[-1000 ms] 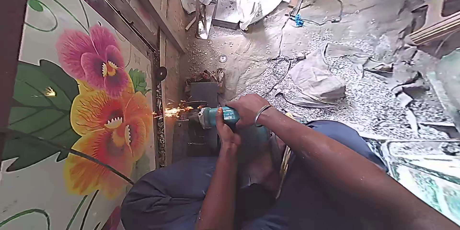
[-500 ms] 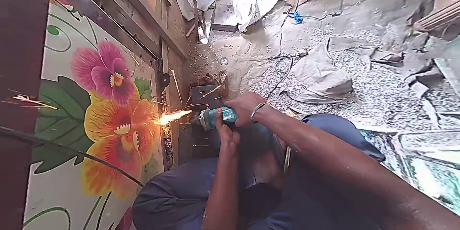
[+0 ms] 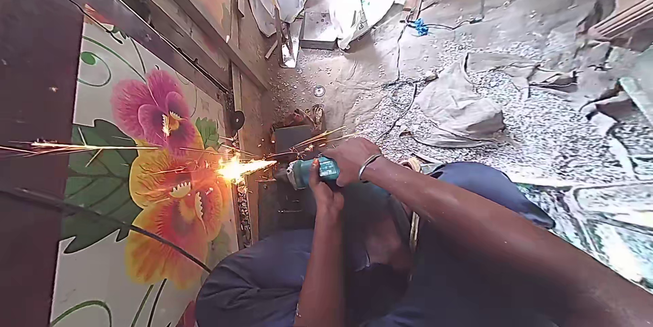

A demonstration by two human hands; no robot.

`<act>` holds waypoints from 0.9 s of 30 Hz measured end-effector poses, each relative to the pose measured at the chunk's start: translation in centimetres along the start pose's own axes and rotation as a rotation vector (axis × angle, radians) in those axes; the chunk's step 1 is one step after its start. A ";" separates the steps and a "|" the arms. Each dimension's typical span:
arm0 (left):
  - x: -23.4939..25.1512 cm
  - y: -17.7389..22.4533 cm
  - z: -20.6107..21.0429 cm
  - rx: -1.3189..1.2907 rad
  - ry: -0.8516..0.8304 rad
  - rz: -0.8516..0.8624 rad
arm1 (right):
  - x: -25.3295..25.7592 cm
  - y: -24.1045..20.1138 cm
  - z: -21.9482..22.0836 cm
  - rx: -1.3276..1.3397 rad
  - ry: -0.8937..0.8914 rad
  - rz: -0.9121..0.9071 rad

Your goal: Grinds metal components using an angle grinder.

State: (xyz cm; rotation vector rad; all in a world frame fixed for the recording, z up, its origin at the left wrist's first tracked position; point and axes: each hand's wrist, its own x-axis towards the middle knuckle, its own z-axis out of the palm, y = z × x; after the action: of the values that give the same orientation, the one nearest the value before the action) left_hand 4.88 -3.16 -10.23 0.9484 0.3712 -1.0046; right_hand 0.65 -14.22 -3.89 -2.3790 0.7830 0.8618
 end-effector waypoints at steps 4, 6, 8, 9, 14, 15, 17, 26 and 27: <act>0.4 -0.4 -0.3 -0.035 -0.002 0.019 | 0.0 -0.1 -0.1 -0.002 0.024 -0.012; 0.4 -0.5 -0.6 -0.045 -0.024 0.018 | -0.3 -0.2 0.0 0.007 0.025 -0.013; 0.3 -0.6 -0.5 -0.044 -0.051 0.008 | -0.5 -0.1 0.0 0.025 0.010 -0.002; 0.1 -0.6 -0.4 -0.032 -0.053 0.003 | -0.7 -0.1 0.1 0.034 0.004 0.005; -0.3 -0.6 -0.2 0.003 -0.043 0.027 | -0.8 -0.1 0.2 0.032 0.000 0.006; -0.2 -0.6 -0.4 0.001 -0.046 0.029 | -0.7 -0.1 0.2 0.029 0.001 0.007; 0.1 -0.5 -0.5 -0.001 -0.044 0.029 | -0.5 -0.2 0.1 0.025 0.009 -0.001; 0.2 -0.4 -0.9 0.005 -0.051 0.055 | -0.4 -0.5 0.5 0.034 0.023 -0.022; 0.1 -0.3 -0.8 0.008 -0.053 0.046 | -0.5 -0.4 0.4 0.034 0.019 -0.015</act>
State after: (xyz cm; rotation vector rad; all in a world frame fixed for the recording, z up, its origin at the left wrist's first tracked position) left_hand 4.76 -2.63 -10.89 0.9313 0.3000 -0.9879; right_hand 0.42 -13.47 -3.72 -2.3637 0.7804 0.8146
